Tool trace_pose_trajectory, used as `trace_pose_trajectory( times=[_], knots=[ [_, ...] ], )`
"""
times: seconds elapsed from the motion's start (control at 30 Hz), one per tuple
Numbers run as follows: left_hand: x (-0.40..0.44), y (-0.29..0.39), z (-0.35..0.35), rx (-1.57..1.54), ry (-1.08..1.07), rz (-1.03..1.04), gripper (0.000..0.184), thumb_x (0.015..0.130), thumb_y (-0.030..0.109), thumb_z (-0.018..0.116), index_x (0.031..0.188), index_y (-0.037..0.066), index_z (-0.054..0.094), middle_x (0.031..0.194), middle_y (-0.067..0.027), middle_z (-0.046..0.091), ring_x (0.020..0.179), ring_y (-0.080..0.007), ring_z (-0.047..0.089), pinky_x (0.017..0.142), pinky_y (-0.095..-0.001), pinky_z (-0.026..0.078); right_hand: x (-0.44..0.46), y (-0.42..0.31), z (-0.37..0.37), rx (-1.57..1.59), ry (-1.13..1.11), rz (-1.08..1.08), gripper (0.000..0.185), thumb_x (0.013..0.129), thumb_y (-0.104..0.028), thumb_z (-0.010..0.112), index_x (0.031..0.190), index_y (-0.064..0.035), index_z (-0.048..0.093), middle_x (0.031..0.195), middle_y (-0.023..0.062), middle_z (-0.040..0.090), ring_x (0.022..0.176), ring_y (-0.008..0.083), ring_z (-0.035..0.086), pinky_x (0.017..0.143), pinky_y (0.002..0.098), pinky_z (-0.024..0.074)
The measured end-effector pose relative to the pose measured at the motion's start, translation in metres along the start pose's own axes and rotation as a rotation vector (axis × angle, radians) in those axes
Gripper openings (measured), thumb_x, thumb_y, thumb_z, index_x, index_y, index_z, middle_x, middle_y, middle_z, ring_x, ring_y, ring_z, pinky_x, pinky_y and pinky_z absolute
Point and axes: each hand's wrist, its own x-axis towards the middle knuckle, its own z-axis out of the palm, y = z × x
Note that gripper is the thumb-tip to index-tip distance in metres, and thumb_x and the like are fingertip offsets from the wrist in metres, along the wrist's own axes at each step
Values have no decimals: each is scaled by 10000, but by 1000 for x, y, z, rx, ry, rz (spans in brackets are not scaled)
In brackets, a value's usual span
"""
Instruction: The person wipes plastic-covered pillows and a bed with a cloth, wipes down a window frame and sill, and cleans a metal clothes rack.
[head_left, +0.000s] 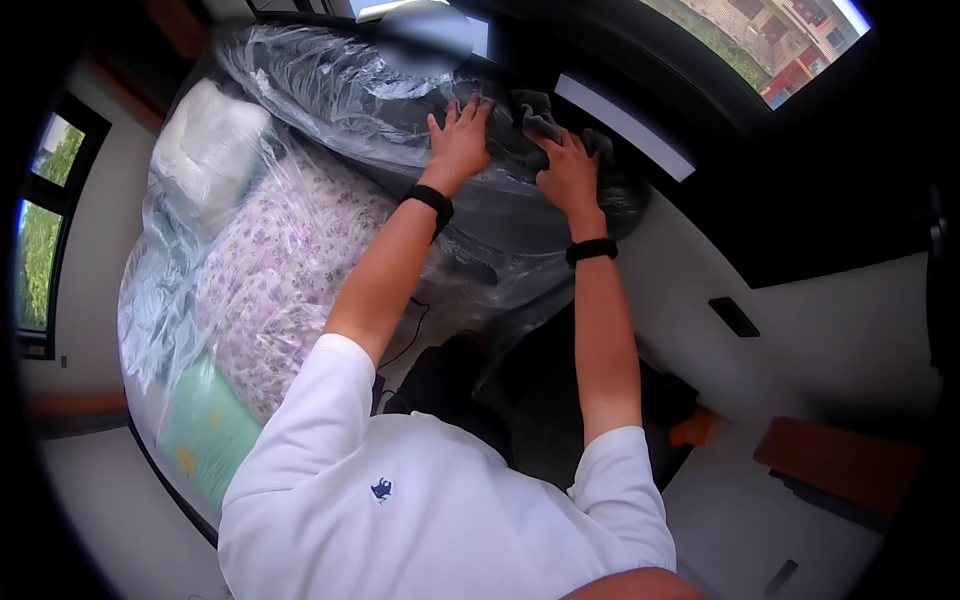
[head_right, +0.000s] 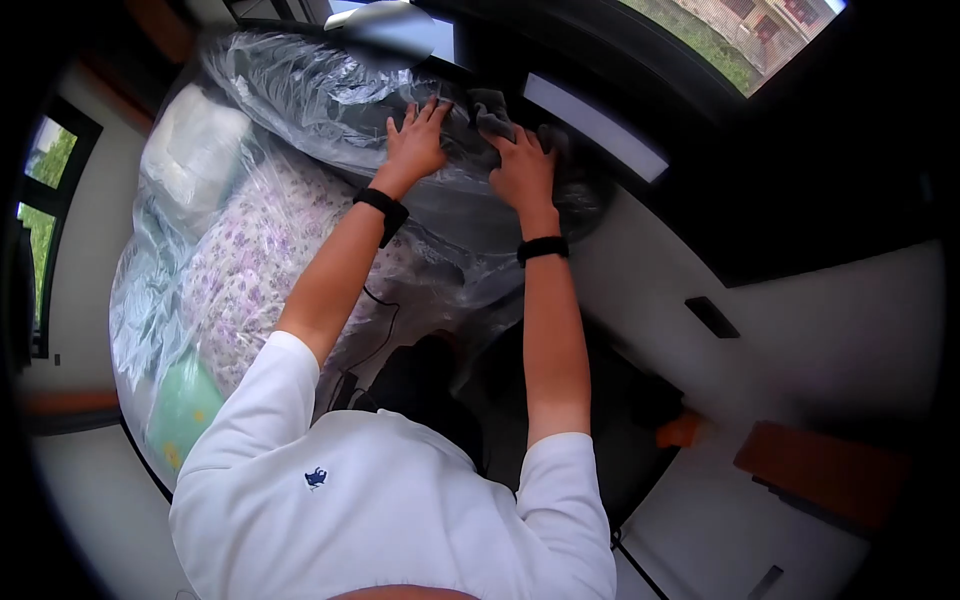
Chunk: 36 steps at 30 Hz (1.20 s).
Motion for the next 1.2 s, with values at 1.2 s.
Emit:
trace_pose_trajectory(
  times=[1.2],
  knots=[
    [202,-178,-102,-544,338,607,283,951,277,549,1159,110,642,1346,-123,555,1241,-327,503,1066,-430,357,219,-94,106,46,-23,334,657,797,-254,669,1410,-175,447,1329,181,546,1226,333,521,1057,518,327]
  ],
)
